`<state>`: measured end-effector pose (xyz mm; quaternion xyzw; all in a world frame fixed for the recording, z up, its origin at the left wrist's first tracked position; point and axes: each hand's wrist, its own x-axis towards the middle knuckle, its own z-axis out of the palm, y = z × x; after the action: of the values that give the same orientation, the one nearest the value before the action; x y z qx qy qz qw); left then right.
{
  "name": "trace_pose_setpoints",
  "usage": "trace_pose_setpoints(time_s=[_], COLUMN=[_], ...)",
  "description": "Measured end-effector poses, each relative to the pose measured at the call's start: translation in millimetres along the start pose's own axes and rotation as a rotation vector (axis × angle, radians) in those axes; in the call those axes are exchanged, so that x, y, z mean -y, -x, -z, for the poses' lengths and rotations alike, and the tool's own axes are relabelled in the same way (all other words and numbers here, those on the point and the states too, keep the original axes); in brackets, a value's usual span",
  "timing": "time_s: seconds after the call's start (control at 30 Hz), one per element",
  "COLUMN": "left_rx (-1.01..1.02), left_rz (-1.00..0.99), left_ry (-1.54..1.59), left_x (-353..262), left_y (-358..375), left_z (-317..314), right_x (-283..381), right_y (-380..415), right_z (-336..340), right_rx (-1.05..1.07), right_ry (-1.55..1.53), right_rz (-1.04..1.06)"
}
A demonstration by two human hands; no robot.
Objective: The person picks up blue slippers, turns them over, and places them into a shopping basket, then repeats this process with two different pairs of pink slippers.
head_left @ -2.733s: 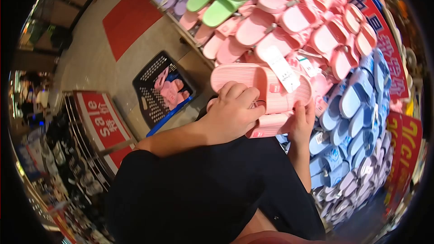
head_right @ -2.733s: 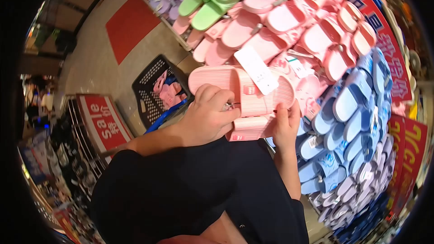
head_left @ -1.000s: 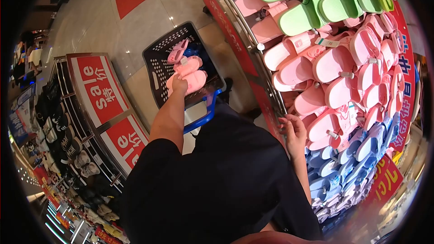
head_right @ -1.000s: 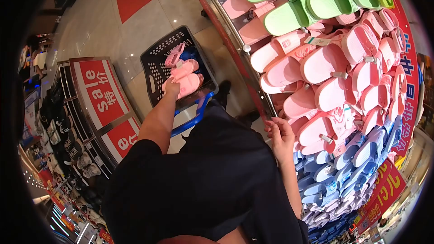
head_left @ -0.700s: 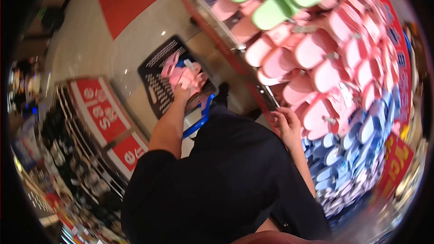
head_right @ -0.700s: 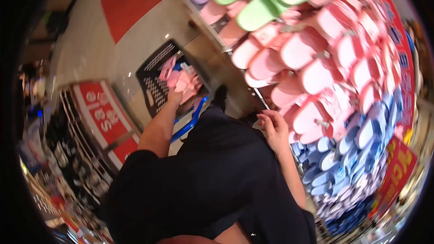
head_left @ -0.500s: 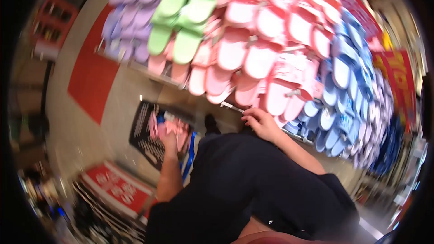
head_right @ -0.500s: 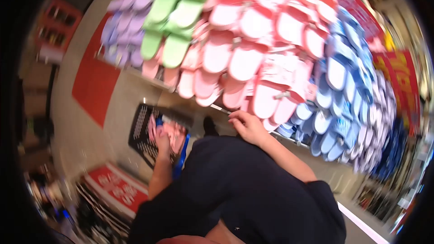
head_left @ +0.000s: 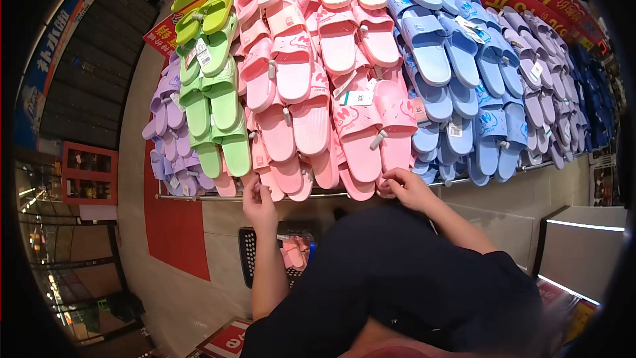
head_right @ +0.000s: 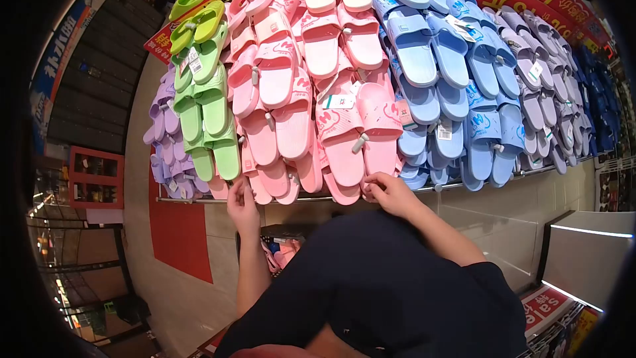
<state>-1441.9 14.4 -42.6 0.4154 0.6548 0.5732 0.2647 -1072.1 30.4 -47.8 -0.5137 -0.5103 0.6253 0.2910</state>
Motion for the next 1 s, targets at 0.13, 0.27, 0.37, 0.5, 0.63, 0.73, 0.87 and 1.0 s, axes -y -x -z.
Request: trace_pose_setpoints(time_s=[0.13,0.27,0.37,0.5,0.63,0.73,0.87,1.0], left_rx=[0.145,0.137,0.256,0.128,0.174,0.224,0.203,0.292], left_rz=[-0.279,-0.425,-0.191,-0.08,-0.152,-0.183,-0.458,-0.655], left_ry=[-0.294,-0.558,-0.909,-1.035,-1.046,-1.056,-0.898,-0.605], left_x=[-55,-101,-117,-109,-111,-133,-154,-185], left_y=[-71,-143,-195,-216,-226,-202,-121,-24], left_z=[-52,-116,-154,-180,-177,-162,-143,-150], right_x=[-31,-37,-35,-48,-58,-52,-37,32], right_y=[11,30,47,61,70,74,71,62], right_z=[21,34,42,50,53,55,51,45], right_rx=[-0.142,-0.228,-0.289,-0.376,-0.452,-0.428,-0.316,-0.031], right_ry=[0.12,0.114,0.103,0.064,0.026,0.003,-0.207,-0.381], right_rz=[0.091,0.074,0.033,0.071,0.085,0.05,0.088,0.185])
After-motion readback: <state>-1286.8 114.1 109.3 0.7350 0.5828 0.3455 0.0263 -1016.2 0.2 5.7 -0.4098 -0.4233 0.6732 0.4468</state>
